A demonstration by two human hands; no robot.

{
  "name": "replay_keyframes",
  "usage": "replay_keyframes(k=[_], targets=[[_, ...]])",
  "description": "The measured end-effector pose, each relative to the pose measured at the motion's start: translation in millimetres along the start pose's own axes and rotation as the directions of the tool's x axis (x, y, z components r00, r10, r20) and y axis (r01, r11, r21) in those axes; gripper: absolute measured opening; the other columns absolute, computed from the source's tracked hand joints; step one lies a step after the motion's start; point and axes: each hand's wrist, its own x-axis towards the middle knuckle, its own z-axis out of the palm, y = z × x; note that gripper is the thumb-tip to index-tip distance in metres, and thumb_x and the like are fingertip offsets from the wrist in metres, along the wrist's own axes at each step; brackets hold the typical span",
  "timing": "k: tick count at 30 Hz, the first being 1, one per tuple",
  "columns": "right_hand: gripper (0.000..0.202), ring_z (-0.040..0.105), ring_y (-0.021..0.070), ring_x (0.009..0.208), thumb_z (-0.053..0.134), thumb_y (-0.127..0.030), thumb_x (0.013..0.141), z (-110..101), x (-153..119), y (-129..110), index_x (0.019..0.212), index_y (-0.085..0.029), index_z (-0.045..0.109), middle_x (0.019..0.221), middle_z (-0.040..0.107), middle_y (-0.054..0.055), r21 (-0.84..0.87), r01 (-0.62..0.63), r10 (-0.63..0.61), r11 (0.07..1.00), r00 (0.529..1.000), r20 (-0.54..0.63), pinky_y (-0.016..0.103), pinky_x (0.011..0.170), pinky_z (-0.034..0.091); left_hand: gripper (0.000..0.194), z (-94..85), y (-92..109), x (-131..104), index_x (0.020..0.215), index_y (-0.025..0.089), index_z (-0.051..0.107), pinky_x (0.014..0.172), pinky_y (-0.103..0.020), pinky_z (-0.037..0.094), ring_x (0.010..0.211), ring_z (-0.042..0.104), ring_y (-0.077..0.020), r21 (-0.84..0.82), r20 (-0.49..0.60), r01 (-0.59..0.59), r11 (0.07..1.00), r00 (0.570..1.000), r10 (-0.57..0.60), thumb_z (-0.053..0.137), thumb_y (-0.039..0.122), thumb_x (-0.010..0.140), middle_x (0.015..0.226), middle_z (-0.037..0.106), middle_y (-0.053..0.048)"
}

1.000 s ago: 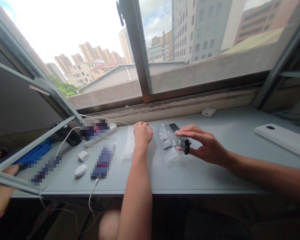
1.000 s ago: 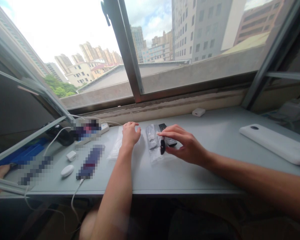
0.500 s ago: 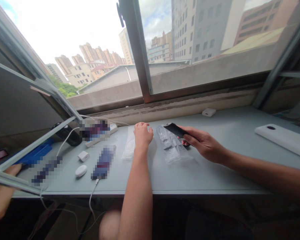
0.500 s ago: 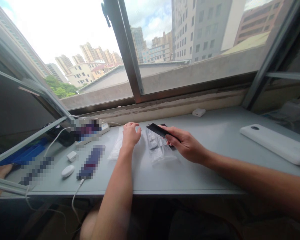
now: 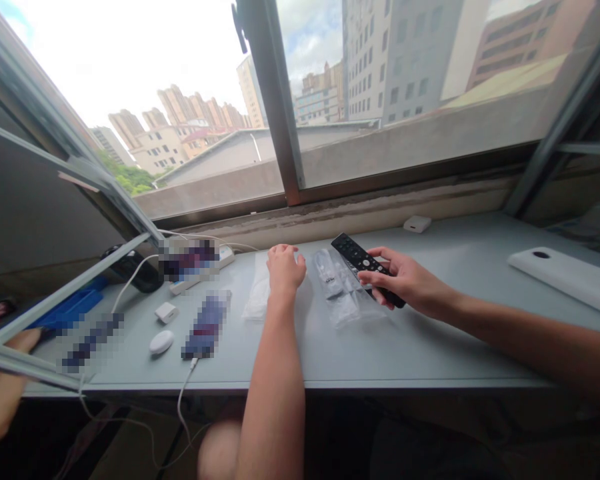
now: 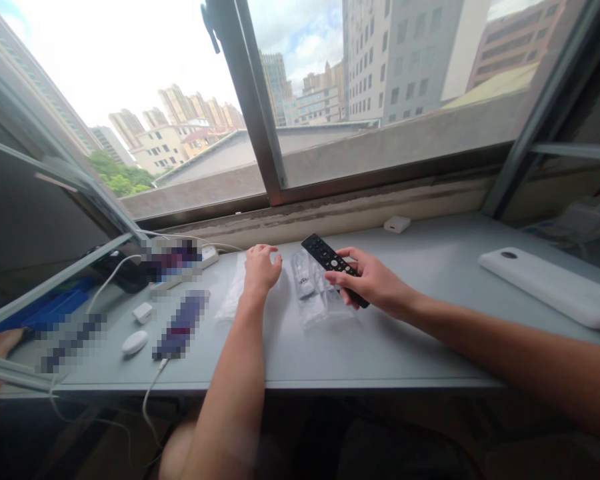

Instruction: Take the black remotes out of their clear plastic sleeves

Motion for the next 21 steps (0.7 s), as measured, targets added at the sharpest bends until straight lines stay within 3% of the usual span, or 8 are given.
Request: replay_keyframes(k=[3,7,11,14,18,21], targets=[[0.029,0.064,0.0151,0.060,0.068,-0.045,0.106,1,3,-4,0.123,-0.021,0.066,0.093,0.076,0.006,0.318,-0.115,0.104,0.941,0.993,0.051,0.024,0.049,0.053,0.031,-0.3,0,0,0.127,0.024,0.076,0.120,-0.050,0.046,0.146,0.049,-0.0348,0.003,0.001,-0.003,1.000,1.000,0.003,0.059,0.029,0.102,0.142,0.068,-0.013],[0.026,0.073,0.0180,0.074,0.056,-0.033,0.112,-3,5,-8,0.129,-0.020,0.071,0.101,0.078,0.010,0.529,-0.218,0.170,0.820,0.976,0.138,0.025,0.064,0.062,0.030,-0.2,0,0,0.127,0.025,0.077,0.119,-0.049,0.047,0.147,0.049,-0.0345,0.013,0.005,-0.002,1.000,1.000,0.002,0.060,0.029,0.102,0.143,0.068,-0.012],[0.025,0.080,0.0216,0.095,0.056,-0.025,0.112,-9,7,-6,0.130,-0.017,0.073,0.112,0.081,0.012,0.557,-0.276,0.186,0.783,0.959,0.213,0.031,0.087,0.069,0.031,0.5,0,0,0.128,0.023,0.076,0.118,-0.049,0.047,0.147,0.048,-0.0346,0.012,0.004,-0.001,1.000,1.000,0.001,0.060,0.029,0.102,0.144,0.068,-0.012],[0.024,0.080,0.0239,0.113,0.063,-0.030,0.110,-10,7,-2,0.126,-0.016,0.075,0.124,0.082,0.014,0.532,-0.294,0.176,0.794,0.949,0.263,0.036,0.104,0.065,0.030,0.8,0,0,0.127,0.023,0.077,0.119,-0.050,0.047,0.147,0.048,-0.0353,0.002,0.001,-0.001,1.000,1.000,0.001,0.060,0.028,0.102,0.144,0.068,-0.012],[0.038,0.075,0.0250,0.127,0.086,-0.033,0.095,-6,7,2,0.130,-0.022,0.077,0.131,0.081,0.010,0.491,-0.200,0.083,0.848,0.965,0.249,0.038,0.117,0.056,0.030,1.5,-1,0,0.126,0.024,0.077,0.119,-0.051,0.046,0.147,0.048,-0.0358,-0.009,-0.003,-0.002,1.000,1.000,0.002,0.060,0.028,0.102,0.143,0.068,-0.013],[0.044,0.075,0.0272,0.125,0.097,-0.032,0.083,-3,7,3,0.122,-0.023,0.079,0.128,0.082,0.009,0.392,-0.107,0.032,0.914,0.981,0.193,0.041,0.117,0.054,0.031,2.2,-2,1,0.127,0.022,0.077,0.119,-0.052,0.046,0.146,0.048,-0.0365,-0.012,-0.003,-0.008,1.000,1.000,0.008,0.061,0.028,0.101,0.143,0.068,-0.013]])
